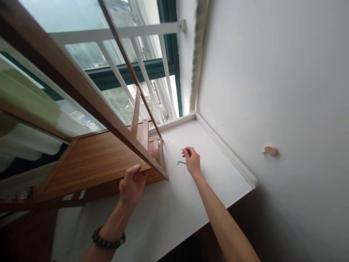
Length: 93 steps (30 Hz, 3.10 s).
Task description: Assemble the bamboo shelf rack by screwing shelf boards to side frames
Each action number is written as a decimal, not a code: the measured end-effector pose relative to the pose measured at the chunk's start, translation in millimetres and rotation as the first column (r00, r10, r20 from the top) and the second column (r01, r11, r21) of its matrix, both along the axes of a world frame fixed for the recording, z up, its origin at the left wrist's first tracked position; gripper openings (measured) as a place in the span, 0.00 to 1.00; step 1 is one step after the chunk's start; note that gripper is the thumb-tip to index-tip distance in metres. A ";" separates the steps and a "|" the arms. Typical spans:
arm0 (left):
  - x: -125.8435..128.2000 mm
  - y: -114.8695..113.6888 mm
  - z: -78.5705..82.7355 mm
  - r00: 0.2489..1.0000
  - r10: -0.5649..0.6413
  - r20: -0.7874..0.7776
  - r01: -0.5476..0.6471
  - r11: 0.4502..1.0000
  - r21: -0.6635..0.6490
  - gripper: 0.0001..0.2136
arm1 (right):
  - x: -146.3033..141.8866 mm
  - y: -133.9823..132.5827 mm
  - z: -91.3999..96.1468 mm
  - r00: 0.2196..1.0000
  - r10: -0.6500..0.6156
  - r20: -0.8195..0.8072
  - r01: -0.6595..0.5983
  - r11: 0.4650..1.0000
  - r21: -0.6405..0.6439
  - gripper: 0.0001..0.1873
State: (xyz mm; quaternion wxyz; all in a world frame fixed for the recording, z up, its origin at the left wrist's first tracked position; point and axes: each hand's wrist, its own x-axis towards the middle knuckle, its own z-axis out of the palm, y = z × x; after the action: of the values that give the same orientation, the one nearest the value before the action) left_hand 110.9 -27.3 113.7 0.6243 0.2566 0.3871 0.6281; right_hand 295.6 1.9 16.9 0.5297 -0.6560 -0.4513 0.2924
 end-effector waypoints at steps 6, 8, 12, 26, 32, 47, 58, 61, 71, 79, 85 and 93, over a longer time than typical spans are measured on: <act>-0.1 3.8 -9.6 0.998 0.039 -0.050 -0.040 0.999 -0.028 0.04 | -30.8 -40.5 46.4 0.836 0.300 -0.458 -0.252 0.954 0.164 0.10; 0.8 4.0 -10.1 0.998 0.020 -0.054 -0.020 1.000 0.001 0.04 | -35.7 -46.8 56.3 0.759 0.365 -0.540 -0.314 0.931 0.188 0.10; 5.3 2.4 -7.4 0.996 -0.028 -0.087 0.031 0.999 0.032 0.06 | -45.7 -50.1 62.3 0.693 0.379 -0.613 -0.311 0.924 0.221 0.11; 6.7 0.1 -22.7 0.991 -0.015 -0.136 0.011 1.000 -0.028 0.07 | -43.5 -57.3 65.0 0.787 0.368 -0.495 -0.282 0.929 0.241 0.06; 10.1 -0.8 -16.9 0.985 -0.040 -0.168 0.039 0.999 -0.010 0.08 | -44.1 -60.1 72.5 0.834 0.403 -0.377 -0.310 0.907 0.284 0.07; 13.6 -5.1 -15.0 0.986 -0.056 -0.154 0.054 0.998 -0.019 0.09 | -49.3 -63.2 72.7 0.777 0.285 -0.562 -0.233 0.959 0.163 0.09; 11.4 -8.8 -16.3 0.995 -0.045 -0.087 0.044 0.999 -0.009 0.08 | -57.4 -70.8 75.5 0.827 0.193 -0.529 -0.136 0.980 0.146 0.09; 9.9 -10.6 -19.2 0.992 -0.074 -0.099 0.075 0.997 0.006 0.08 | -56.0 -71.2 74.6 0.842 0.191 -0.504 -0.131 0.980 0.152 0.08; 4.9 -11.8 -23.7 0.981 -0.171 -0.088 0.176 0.983 0.049 0.08 | -59.4 -72.9 72.4 0.879 0.122 -0.461 -0.060 0.987 0.149 0.07; -4.6 -12.1 -22.8 0.960 -0.258 -0.112 0.270 0.956 0.112 0.09 | -62.8 -73.5 73.0 0.887 0.091 -0.453 -0.025 0.988 0.150 0.08; -9.0 -11.6 -20.6 0.945 -0.307 -0.111 0.321 0.934 0.155 0.09 | -66.9 -76.3 72.7 0.905 0.070 -0.420 0.015 0.980 0.196 0.07; -13.4 -11.8 -24.7 0.894 -0.429 -0.131 0.445 0.886 0.128 0.13 | -66.7 -76.8 74.2 0.880 0.087 -0.467 0.003 0.982 0.189 0.05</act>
State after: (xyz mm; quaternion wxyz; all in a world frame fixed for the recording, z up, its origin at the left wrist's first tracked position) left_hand 97.6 -39.1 88.9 0.7080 0.4156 0.2997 0.4860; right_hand 228.9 -74.9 91.1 0.6756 -0.5029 -0.3475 0.4122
